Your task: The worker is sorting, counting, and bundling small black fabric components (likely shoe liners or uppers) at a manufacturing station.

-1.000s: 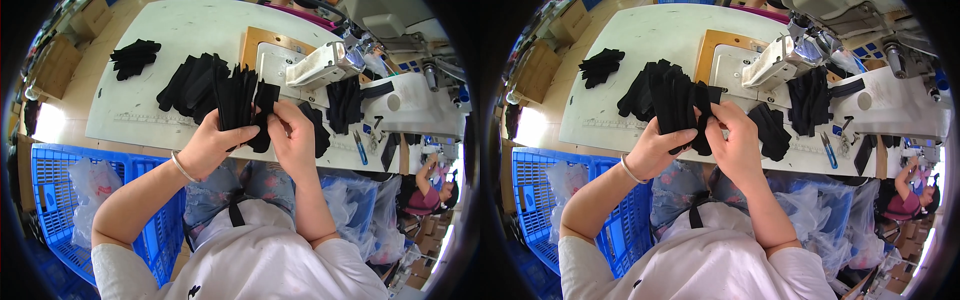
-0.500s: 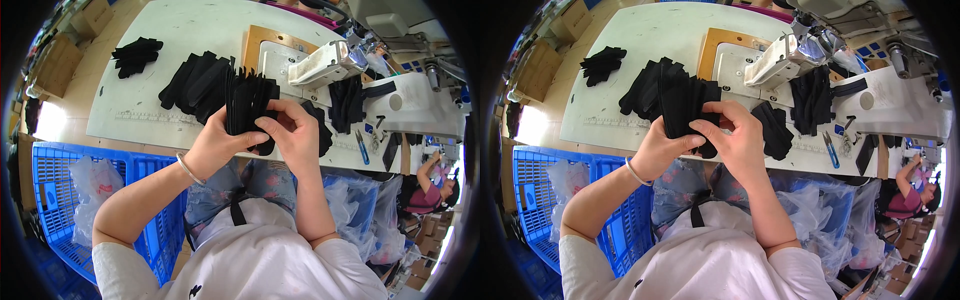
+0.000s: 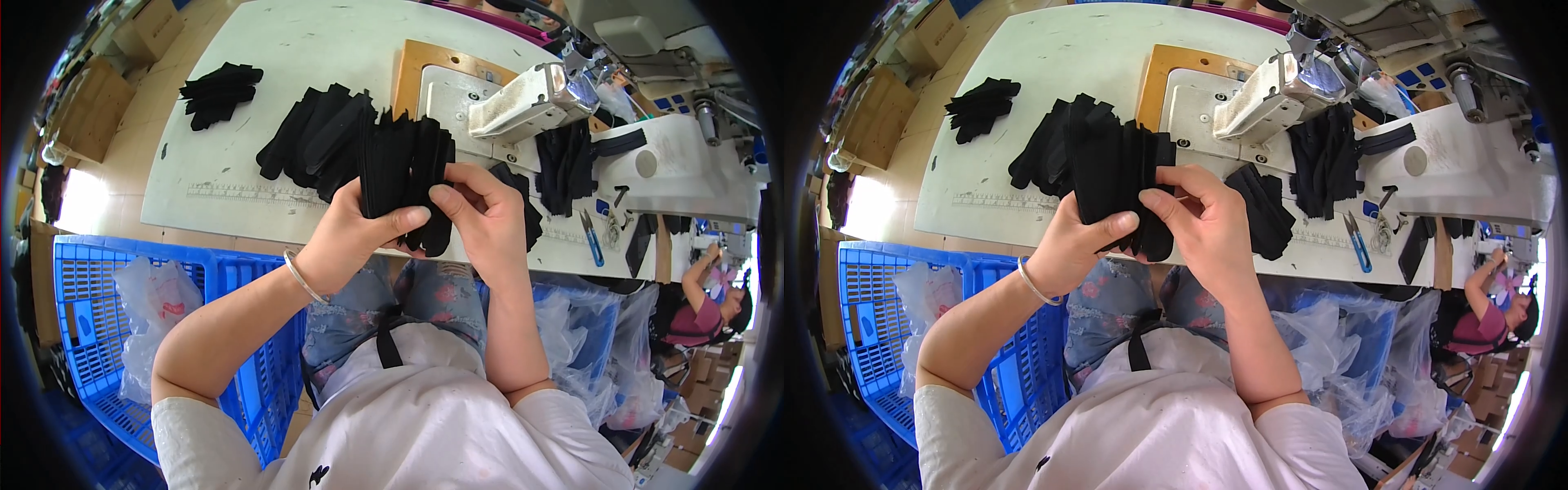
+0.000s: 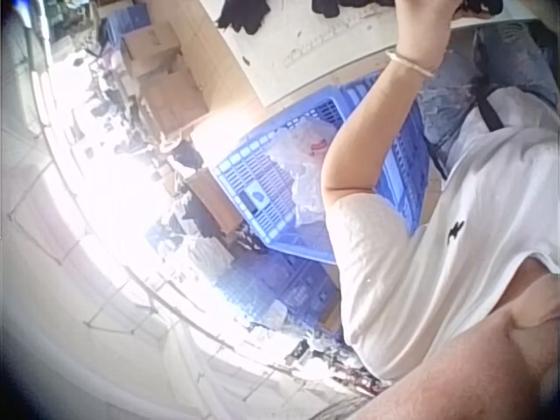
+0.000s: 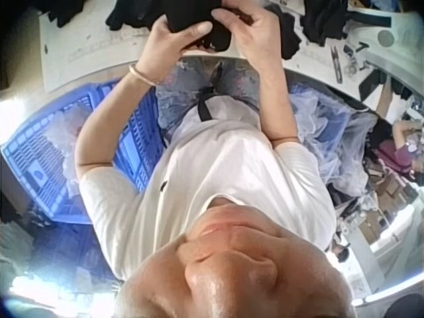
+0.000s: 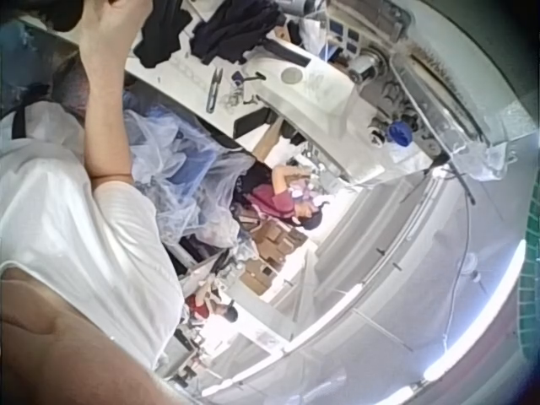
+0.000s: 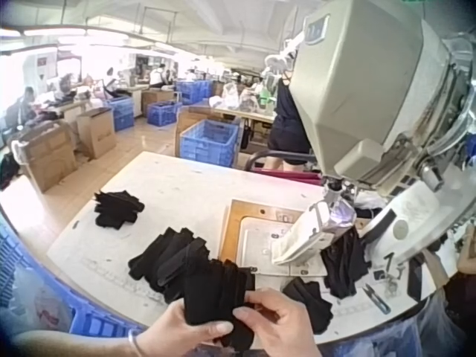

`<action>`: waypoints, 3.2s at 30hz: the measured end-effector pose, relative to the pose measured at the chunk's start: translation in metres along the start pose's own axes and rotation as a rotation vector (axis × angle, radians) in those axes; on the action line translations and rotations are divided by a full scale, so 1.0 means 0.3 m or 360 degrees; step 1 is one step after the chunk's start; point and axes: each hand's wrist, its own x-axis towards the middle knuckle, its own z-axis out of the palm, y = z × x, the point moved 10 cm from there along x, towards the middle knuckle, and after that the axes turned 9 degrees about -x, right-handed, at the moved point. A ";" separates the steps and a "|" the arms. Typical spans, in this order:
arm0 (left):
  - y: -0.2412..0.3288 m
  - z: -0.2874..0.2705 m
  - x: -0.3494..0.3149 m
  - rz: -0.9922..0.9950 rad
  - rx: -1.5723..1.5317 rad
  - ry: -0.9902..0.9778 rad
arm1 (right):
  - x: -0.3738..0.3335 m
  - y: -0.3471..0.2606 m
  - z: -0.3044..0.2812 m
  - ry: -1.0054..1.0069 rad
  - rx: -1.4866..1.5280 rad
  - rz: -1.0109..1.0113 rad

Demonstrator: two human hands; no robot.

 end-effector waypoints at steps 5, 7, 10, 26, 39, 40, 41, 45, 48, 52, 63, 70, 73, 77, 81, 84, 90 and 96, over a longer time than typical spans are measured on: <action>0.010 0.029 -0.002 0.0055 -0.0208 -0.0064 | -0.007 -0.024 -0.015 0.0126 -0.0039 0.0007; 0.017 0.034 -0.004 0.0066 -0.0203 -0.0078 | -0.004 -0.045 -0.015 0.0224 0.0368 -0.0018; 0.019 0.033 -0.006 0.0058 -0.0067 -0.0088 | -0.011 -0.069 -0.020 0.0213 -0.0126 -0.0187; 0.025 0.027 -0.005 0.0095 -0.0170 -0.0057 | 0.006 -0.050 -0.005 0.0144 -0.0103 -0.0051; 0.031 0.020 0.001 0.0168 -0.0177 0.0010 | 0.011 -0.069 -0.005 0.0333 0.0183 -0.0128; 0.028 0.012 0.001 0.0169 -0.0178 0.0015 | 0.013 -0.079 0.000 0.0276 0.0014 -0.0183; 0.027 0.001 0.002 0.0190 -0.0076 0.0016 | 0.015 -0.089 0.006 0.0219 -0.0155 -0.0239; 0.020 0.003 0.004 0.0329 0.0068 -0.0100 | 0.019 -0.089 0.022 0.0140 -0.0266 -0.0229; 0.021 0.017 -0.006 0.0323 0.0095 -0.0108 | 0.023 -0.070 0.023 0.0123 -0.0323 -0.0151; 0.017 0.031 -0.007 0.0157 -0.0139 -0.0076 | 0.024 -0.048 0.003 0.0204 -0.0261 -0.0108; 0.011 0.015 -0.002 0.0236 0.0009 -0.0068 | 0.010 -0.168 0.031 0.0238 -0.0558 -0.0521; 0.018 0.036 -0.004 0.0227 0.0013 -0.0109 | 0.014 -0.142 0.029 0.0214 -0.0485 -0.0444; 0.031 0.054 -0.011 0.0125 -0.0184 -0.0129 | 0.015 -0.120 0.018 0.0282 -0.0467 -0.0359; 0.027 0.033 -0.006 0.0176 -0.0323 -0.0062 | 0.010 -0.092 -0.008 0.0395 -0.0046 -0.0265; 0.022 0.015 -0.005 0.0202 -0.0061 -0.0016 | 0.009 -0.104 0.005 0.0330 -0.0280 -0.0246; 0.024 0.014 0.003 0.0243 -0.0065 0.0035 | 0.016 -0.110 0.011 0.0303 -0.0433 -0.0342; 0.046 0.000 0.000 0.0317 -0.0111 0.0083 | 0.017 -0.096 0.003 0.0319 -0.0465 -0.0379; 0.035 -0.020 0.005 0.0335 -0.0009 0.0151 | 0.008 -0.136 0.025 0.0314 -0.0575 -0.0472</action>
